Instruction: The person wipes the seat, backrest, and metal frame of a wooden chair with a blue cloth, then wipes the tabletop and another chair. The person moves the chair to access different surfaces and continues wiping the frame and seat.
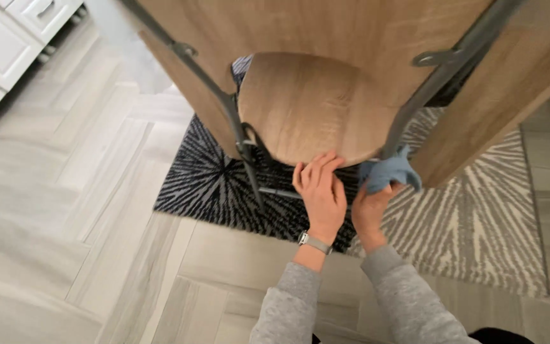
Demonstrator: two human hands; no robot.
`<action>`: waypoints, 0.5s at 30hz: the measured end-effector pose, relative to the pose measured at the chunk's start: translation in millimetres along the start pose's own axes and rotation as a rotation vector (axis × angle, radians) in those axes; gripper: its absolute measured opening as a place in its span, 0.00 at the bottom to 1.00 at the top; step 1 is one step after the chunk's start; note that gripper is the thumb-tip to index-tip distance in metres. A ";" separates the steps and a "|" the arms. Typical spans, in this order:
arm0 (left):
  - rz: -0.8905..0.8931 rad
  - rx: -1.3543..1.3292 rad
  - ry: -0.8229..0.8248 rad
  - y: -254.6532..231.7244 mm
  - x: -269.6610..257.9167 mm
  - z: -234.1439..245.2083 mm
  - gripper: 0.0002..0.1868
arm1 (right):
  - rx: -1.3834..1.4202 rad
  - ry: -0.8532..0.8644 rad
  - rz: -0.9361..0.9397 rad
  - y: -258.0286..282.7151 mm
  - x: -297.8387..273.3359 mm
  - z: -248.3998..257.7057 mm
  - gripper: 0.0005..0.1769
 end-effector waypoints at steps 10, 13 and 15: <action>-0.301 0.156 0.090 2.6 -50.3 -26.4 0.20 | 0.214 0.259 0.009 -29.5 -115.9 -21.7 0.41; -0.434 0.161 0.292 46.9 -124.8 -85.7 0.14 | 0.008 0.285 0.231 -31.0 -157.3 -21.7 0.38; -0.414 0.108 0.454 55.3 -151.4 -108.0 0.15 | -0.259 0.344 0.390 -31.8 -177.9 1.9 0.28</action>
Point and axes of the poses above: each hand's wrist, its own x-axis towards the middle knuckle, its own z-axis out of the back of the hand, y = z × x, the point moved 9 cm from there along x, towards the middle knuckle, and after that the axes turned 15 degrees about -x, right-handed, at the moved point
